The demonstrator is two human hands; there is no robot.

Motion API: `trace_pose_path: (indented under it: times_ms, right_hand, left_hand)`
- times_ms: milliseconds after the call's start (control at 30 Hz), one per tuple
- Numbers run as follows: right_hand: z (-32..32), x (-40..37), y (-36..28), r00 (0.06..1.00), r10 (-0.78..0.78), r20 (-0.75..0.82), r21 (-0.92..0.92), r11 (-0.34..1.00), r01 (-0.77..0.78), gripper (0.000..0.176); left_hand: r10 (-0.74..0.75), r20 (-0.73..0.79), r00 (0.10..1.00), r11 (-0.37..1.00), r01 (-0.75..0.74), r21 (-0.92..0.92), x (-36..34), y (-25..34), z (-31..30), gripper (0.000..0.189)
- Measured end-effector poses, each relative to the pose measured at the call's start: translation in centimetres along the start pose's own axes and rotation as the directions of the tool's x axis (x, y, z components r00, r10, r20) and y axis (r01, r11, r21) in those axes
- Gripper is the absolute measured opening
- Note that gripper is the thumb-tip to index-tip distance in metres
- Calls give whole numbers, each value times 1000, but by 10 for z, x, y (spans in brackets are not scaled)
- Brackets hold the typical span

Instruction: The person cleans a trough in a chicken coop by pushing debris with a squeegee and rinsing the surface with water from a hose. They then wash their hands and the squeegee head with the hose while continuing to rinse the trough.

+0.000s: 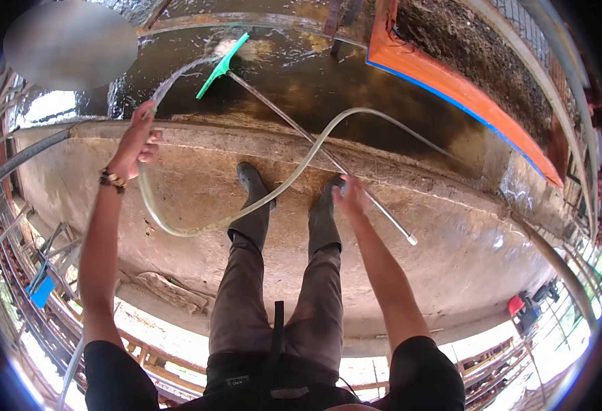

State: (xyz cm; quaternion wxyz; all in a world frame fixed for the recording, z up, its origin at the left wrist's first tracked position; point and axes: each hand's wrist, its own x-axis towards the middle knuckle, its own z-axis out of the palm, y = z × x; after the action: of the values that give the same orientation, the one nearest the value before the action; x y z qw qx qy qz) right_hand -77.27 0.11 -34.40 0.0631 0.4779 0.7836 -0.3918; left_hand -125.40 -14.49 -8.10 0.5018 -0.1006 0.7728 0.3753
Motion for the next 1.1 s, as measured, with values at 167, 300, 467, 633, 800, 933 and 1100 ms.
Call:
trace_pose_path:
  times_ms: [167, 300, 467, 633, 800, 933, 1100]
  right_hand:
    - [90, 11, -54, 747, 460, 480, 233, 754, -614, 59]
    - [136, -2, -120, 675, 680, 286, 411, 550, -727, 46]
    - [120, -5, -121, 708, 544, 450, 844, 0, -537, 12]
    - [-76, -45, -81, 790, 552, -265, 853, 517, -75, 23]
    - [-216, -119, 41, 628, 573, -527, 692, 718, -75, 29]
    - [-281, -248, 167, 423, 663, -618, 519, 748, -414, 28]
    - [-287, -503, 239, 119, 593, -796, 158, 395, -905, 21]
  left_hand:
    - [-47, 41, 998, 976, 55, -211, -28, 21, -45, 40]
    - [-66, -13, 998, 953, 59, -298, -57, 36, -71, 43]
    - [-4, -22, 1000, 927, -4, -374, -76, 39, -120, 41]
    - [46, 50, 998, 891, -19, -454, -19, 6, -143, 40]
    - [205, 164, 965, 847, -91, -524, 17, -41, 22, 40]
    - [132, 176, 976, 838, -15, -545, -4, -82, 189, 34]
    - [33, 303, 953, 838, 139, -528, -63, -109, 345, 30]
